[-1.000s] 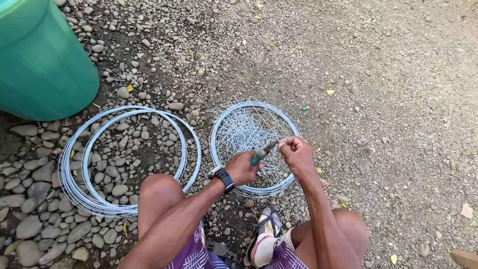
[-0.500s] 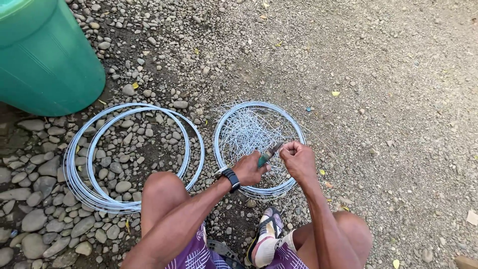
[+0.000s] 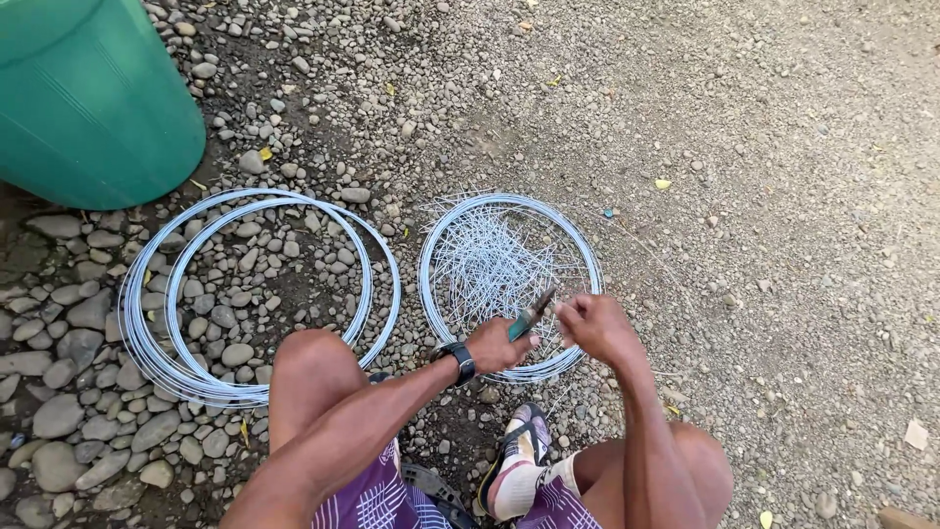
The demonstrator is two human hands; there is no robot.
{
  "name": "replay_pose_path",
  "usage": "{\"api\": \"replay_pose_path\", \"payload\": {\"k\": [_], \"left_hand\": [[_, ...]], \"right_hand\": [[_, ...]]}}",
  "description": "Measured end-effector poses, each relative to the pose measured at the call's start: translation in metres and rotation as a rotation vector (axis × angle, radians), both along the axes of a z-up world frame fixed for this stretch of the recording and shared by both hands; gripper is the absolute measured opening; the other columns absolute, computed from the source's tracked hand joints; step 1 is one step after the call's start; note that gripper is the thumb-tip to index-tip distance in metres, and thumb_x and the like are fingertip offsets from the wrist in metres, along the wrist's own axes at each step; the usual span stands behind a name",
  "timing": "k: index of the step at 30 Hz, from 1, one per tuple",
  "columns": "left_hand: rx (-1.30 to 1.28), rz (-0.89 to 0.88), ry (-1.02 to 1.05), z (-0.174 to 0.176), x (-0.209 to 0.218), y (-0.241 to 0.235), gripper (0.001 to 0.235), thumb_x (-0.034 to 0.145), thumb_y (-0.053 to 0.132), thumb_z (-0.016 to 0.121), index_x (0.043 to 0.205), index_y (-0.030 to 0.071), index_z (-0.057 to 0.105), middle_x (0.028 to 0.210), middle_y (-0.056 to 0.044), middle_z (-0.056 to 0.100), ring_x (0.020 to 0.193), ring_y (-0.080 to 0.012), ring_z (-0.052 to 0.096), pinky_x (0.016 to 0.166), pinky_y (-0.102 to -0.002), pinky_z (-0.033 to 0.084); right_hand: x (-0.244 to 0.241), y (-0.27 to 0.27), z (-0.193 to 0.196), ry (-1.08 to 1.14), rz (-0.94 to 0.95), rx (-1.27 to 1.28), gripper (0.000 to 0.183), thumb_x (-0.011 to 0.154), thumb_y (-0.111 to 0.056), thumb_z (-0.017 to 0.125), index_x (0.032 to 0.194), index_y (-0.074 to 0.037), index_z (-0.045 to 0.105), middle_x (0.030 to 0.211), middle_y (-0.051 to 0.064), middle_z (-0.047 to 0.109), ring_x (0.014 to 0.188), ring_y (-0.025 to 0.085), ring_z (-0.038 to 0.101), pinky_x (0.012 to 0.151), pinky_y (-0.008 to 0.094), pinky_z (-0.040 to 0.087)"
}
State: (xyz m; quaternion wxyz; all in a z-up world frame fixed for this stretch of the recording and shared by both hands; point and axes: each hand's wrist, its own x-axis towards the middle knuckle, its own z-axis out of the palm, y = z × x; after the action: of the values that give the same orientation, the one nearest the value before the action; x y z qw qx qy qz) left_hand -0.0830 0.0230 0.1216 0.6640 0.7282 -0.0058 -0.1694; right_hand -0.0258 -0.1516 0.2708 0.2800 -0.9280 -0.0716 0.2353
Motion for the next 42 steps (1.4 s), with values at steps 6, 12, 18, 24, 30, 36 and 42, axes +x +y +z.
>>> {"api": "replay_pose_path", "payload": {"k": [6, 12, 18, 24, 30, 36, 42], "left_hand": [[0.136, 0.023, -0.030, 0.019, 0.005, 0.015, 0.040, 0.098, 0.035, 0.070, 0.075, 0.005, 0.056, 0.055, -0.006, 0.050, 0.045, -0.0227, 0.050, 0.051, -0.031, 0.049], [0.445, -0.093, 0.021, -0.041, 0.006, -0.008, 0.028, 0.086, 0.036, 0.076, 0.080, 0.009, 0.072, 0.072, -0.013, 0.069, 0.075, -0.0319, 0.072, 0.071, -0.037, 0.057], [0.513, -0.175, 0.034, -0.068, 0.015, -0.010, 0.039, 0.079, 0.034, 0.079, 0.099, 0.000, 0.077, 0.086, -0.023, 0.073, 0.091, -0.0395, 0.075, 0.083, -0.046, 0.061], [0.898, -0.278, -0.059, -0.075, 0.020, 0.010, 0.025, 0.079, 0.026, 0.071, 0.090, 0.005, 0.080, 0.084, -0.015, 0.077, 0.091, -0.0350, 0.077, 0.076, -0.045, 0.062], [0.999, -0.350, -0.073, -0.072, 0.035, 0.014, 0.032, 0.074, 0.025, 0.074, 0.097, 0.005, 0.079, 0.089, -0.017, 0.077, 0.094, -0.0374, 0.076, 0.075, -0.052, 0.062], [1.050, -0.494, 0.064, -0.022, 0.046, 0.031, 0.031, 0.083, 0.023, 0.078, 0.102, -0.002, 0.078, 0.106, -0.021, 0.077, 0.112, -0.0433, 0.070, 0.089, -0.065, 0.055], [0.958, -0.374, -0.017, -0.093, 0.066, 0.041, 0.020, 0.079, 0.021, 0.079, 0.082, 0.001, 0.079, 0.079, -0.018, 0.076, 0.085, -0.0414, 0.076, 0.072, -0.058, 0.061]], "right_hand": [[-0.004, -0.026, 0.052, 0.178, 0.112, -0.231, 0.035, 0.100, -0.020, 0.054, 0.081, -0.003, 0.077, 0.073, 0.022, 0.076, 0.068, 0.035, 0.069, 0.080, 0.039, 0.053], [-0.001, -0.079, 0.000, 0.320, 0.120, -0.270, 0.026, 0.092, -0.012, 0.060, 0.083, -0.009, 0.084, 0.062, 0.011, 0.078, 0.051, 0.023, 0.073, 0.064, 0.031, 0.057], [0.003, -0.085, -0.006, 0.360, 0.158, -0.323, 0.024, 0.093, -0.017, 0.063, 0.088, -0.014, 0.087, 0.060, 0.011, 0.075, 0.047, 0.020, 0.066, 0.062, 0.031, 0.054], [-0.018, -0.055, -0.004, 0.394, 0.246, -0.338, 0.030, 0.096, -0.019, 0.058, 0.084, -0.017, 0.085, 0.059, 0.006, 0.075, 0.060, 0.026, 0.068, 0.073, 0.032, 0.054], [-0.015, -0.055, 0.001, 0.151, 0.313, -0.429, 0.026, 0.093, -0.034, 0.061, 0.087, -0.022, 0.084, 0.086, 0.014, 0.081, 0.093, 0.045, 0.072, 0.088, 0.050, 0.057], [-0.012, -0.029, 0.014, -0.077, 0.217, -0.268, 0.031, 0.099, -0.039, 0.055, 0.091, -0.019, 0.078, 0.078, 0.018, 0.075, 0.085, 0.047, 0.071, 0.083, 0.054, 0.056], [0.007, -0.038, -0.004, -0.606, 0.253, -0.043, 0.030, 0.106, -0.029, 0.053, 0.094, -0.014, 0.075, 0.077, 0.011, 0.076, 0.077, 0.028, 0.074, 0.079, 0.037, 0.057]]}}
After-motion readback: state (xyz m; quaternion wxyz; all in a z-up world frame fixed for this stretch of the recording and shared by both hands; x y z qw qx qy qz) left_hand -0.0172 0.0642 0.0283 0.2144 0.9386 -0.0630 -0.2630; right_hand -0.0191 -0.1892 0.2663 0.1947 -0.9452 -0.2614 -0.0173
